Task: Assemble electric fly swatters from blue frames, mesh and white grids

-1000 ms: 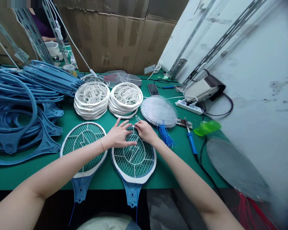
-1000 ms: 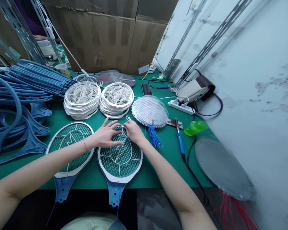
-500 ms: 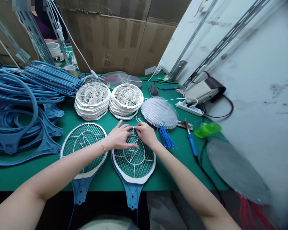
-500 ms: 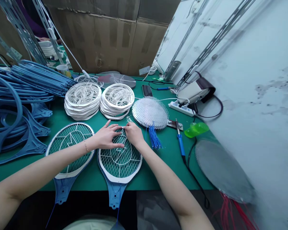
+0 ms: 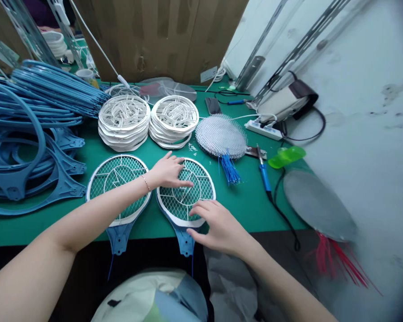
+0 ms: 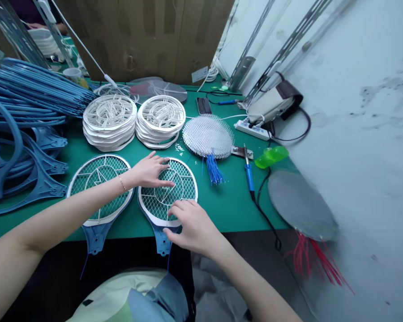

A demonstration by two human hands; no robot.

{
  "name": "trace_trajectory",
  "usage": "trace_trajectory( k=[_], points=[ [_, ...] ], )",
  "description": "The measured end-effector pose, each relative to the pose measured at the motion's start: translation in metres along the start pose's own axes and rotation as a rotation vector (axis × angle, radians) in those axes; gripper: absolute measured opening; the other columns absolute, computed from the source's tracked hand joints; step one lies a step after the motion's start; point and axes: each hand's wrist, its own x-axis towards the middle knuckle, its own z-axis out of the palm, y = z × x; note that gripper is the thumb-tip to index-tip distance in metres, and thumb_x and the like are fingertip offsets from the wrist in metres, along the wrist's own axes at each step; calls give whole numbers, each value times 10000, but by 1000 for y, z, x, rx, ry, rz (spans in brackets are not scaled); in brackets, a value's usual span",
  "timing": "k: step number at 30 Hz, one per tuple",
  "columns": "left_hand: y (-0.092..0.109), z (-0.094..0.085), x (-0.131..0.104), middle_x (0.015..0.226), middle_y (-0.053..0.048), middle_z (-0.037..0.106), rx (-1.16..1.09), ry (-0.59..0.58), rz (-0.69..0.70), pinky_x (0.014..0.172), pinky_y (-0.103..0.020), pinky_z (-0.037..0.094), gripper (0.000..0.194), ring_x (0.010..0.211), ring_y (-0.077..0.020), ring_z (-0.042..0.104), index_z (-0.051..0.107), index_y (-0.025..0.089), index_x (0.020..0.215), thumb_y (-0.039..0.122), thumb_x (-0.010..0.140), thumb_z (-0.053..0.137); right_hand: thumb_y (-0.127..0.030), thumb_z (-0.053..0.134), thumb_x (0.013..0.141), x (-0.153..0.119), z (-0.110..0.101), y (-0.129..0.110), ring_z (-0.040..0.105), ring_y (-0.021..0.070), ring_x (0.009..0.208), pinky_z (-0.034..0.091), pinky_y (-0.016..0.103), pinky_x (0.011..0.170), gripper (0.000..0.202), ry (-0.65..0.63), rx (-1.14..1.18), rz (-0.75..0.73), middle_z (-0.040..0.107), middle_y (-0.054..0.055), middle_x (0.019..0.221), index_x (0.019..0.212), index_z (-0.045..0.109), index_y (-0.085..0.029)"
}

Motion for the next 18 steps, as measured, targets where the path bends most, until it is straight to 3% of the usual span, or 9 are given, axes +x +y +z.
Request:
trace_trajectory(
  k=[5, 13, 18],
  points=[
    [0, -1, 1, 1507, -180, 492, -13, -23, -5, 1182, -510, 174, 892, 1289, -359, 506, 688, 117, 1263, 834, 872, 329, -111, 660, 855, -10, 20, 5, 627, 197, 863, 449, 351, 819, 97, -16, -147, -115, 699, 36, 942, 838, 641, -204],
    [1, -3, 0, 1493, -173, 507, 7, -27, -9, 1119, -494, 277, 889, 1256, -355, 518, 700, 126, 1234, 852, 854, 352, -102, 659, 822, -10, 18, 7, 635, 185, 873, 430, 326, 818, 125, 30, -102, -112, 701, 27, 939, 850, 588, -202],
    [0, -4, 0, 1496, -161, 504, -1, -39, -11, 1120, -493, 272, 886, 1255, -352, 516, 685, 141, 1266, 841, 872, 309, -136, 667, 849, -16, 28, 7, 630, 190, 866, 405, 340, 849, 108, 59, -143, -92, 708, 23, 944, 852, 581, -202]
  ],
)
